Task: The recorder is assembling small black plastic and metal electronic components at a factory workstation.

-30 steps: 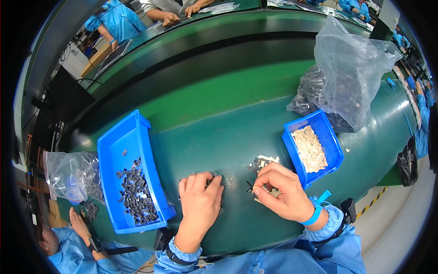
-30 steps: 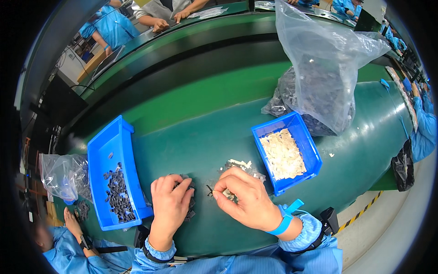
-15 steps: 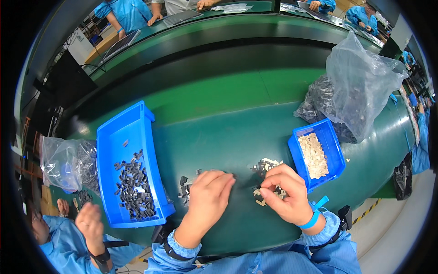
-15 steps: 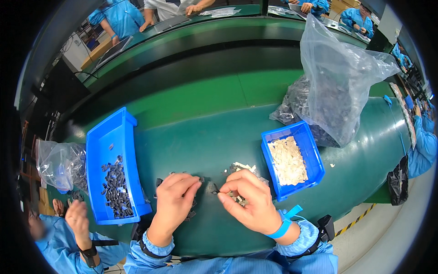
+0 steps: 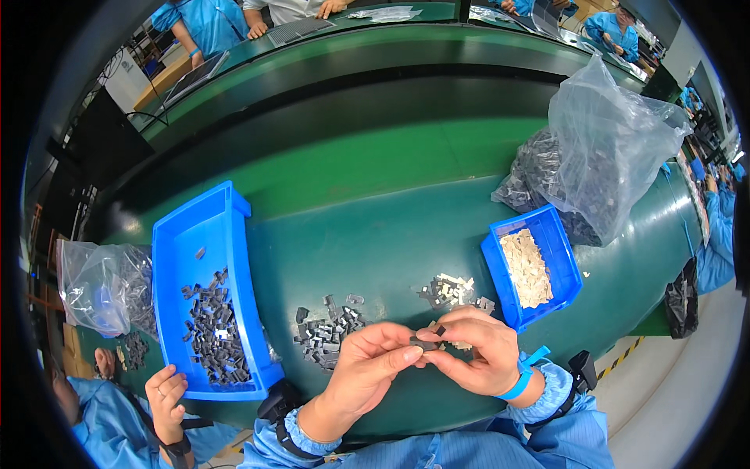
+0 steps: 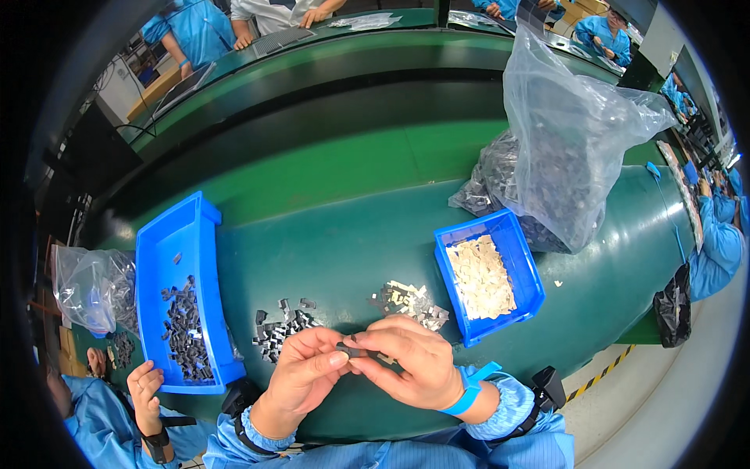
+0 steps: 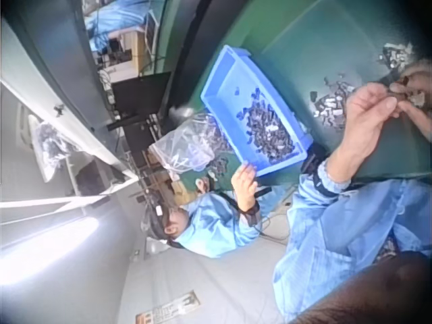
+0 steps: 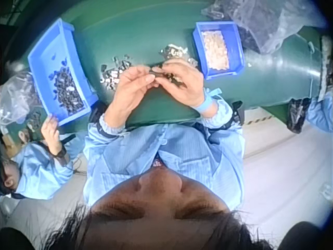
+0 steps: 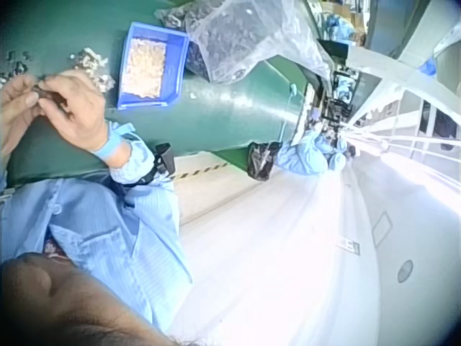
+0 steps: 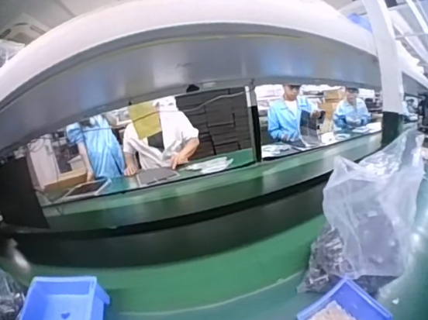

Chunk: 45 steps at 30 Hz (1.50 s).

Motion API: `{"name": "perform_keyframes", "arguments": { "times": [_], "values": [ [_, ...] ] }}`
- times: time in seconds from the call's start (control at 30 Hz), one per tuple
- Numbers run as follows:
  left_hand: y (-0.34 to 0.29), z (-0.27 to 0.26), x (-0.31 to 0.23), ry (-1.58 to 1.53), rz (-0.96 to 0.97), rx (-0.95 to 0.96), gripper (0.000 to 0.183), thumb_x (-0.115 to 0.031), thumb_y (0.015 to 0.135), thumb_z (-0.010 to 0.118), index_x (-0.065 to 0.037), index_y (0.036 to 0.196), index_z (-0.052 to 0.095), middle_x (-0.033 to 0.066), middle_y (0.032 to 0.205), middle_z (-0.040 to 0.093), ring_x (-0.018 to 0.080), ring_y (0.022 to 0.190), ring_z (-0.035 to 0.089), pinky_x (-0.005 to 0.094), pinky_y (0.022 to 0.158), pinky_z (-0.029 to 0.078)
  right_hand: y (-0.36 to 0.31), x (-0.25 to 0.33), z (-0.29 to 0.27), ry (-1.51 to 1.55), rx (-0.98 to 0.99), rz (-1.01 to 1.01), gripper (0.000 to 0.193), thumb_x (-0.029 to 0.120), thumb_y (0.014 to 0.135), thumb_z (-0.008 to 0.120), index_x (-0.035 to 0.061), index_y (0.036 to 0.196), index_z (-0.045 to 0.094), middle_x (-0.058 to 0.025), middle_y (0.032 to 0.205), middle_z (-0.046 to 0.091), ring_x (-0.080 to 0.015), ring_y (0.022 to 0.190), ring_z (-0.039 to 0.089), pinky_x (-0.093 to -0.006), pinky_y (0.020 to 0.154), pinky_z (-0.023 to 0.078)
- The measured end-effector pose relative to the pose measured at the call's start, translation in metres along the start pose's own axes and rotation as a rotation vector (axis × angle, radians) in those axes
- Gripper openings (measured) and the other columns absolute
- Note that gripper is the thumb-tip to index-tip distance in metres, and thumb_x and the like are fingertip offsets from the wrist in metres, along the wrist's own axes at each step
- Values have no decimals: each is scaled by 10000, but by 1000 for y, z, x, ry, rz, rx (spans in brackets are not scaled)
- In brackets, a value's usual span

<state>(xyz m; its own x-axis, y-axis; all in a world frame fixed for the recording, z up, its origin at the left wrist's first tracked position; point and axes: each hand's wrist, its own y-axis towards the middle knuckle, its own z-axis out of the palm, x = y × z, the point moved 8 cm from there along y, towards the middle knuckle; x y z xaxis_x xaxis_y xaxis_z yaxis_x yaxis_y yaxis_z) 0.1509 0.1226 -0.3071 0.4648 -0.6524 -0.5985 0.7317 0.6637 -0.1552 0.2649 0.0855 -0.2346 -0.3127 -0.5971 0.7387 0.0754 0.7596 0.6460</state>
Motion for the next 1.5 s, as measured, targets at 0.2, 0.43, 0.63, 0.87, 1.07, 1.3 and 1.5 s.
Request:
{"name": "perform_keyframes", "arguments": {
  "times": [0.2, 0.43, 0.63, 0.87, 1.07, 1.3, 1.5],
  "values": [
    [-2, 14, -19, 239, 106, -6, 312, 24, 815, 582, 31, 1124, 540, 166, 1032, 607, 192, 917, 606, 289, 795, 505, 4, -1, 4, -39, 99, 43, 356, -22, 642, 725, -10, 958, 562, -126, 833, 632, -248, 712, 607, -302, 604, 484],
    [-7, 8, -25, 337, 269, -124, 234, 43, 814, 575, 37, 1047, 594, 169, 976, 626, 195, 854, 632, 266, 760, 523, -4, -12, 3, 106, 30, 224, 262, -26, 702, 675, -3, 935, 557, -145, 889, 620, -257, 794, 617, -311, 701, 482],
    [-7, 4, -19, 368, 261, -149, 223, 61, 805, 577, 42, 1026, 602, 169, 972, 626, 196, 858, 630, 276, 771, 525, -22, -41, 12, 581, -85, 545, 89, -36, 797, 589, -32, 873, 543, -154, 1008, 558, -175, 902, 565, -297, 787, 463],
    [-7, 6, -22, 478, 339, -167, 212, 64, 796, 587, 43, 1005, 613, 174, 966, 627, 207, 853, 632, 285, 760, 530, -23, -41, 15, 580, -70, 544, 47, -22, 823, 559, -26, 858, 528, -159, 1001, 552, -178, 901, 559, -296, 764, 490],
    [-7, 7, -21, 495, 348, -172, 210, 52, 792, 599, 44, 1001, 616, 174, 962, 628, 207, 838, 636, 279, 744, 530, -26, -43, 14, 526, -63, 557, 43, -24, 822, 560, -24, 851, 528, -158, 987, 556, -170, 876, 566, -287, 750, 496],
    [-7, 7, -21, 508, 347, -167, 210, 44, 793, 603, 44, 1003, 616, 173, 959, 630, 201, 832, 637, 270, 732, 530, -27, -44, 11, 462, -110, 583, 72, -35, 768, 610, -16, 806, 553, -122, 929, 587, -142, 821, 571, -266, 727, 470],
    [-7, 8, -21, 553, 323, -183, 201, 44, 789, 608, 46, 990, 622, 170, 953, 633, 195, 830, 636, 261, 726, 529, -25, -41, 9, 313, -28, 520, 97, -44, 764, 608, -7, 813, 533, -138, 908, 581, -177, 868, 575, -299, 755, 476]
  ]
}}
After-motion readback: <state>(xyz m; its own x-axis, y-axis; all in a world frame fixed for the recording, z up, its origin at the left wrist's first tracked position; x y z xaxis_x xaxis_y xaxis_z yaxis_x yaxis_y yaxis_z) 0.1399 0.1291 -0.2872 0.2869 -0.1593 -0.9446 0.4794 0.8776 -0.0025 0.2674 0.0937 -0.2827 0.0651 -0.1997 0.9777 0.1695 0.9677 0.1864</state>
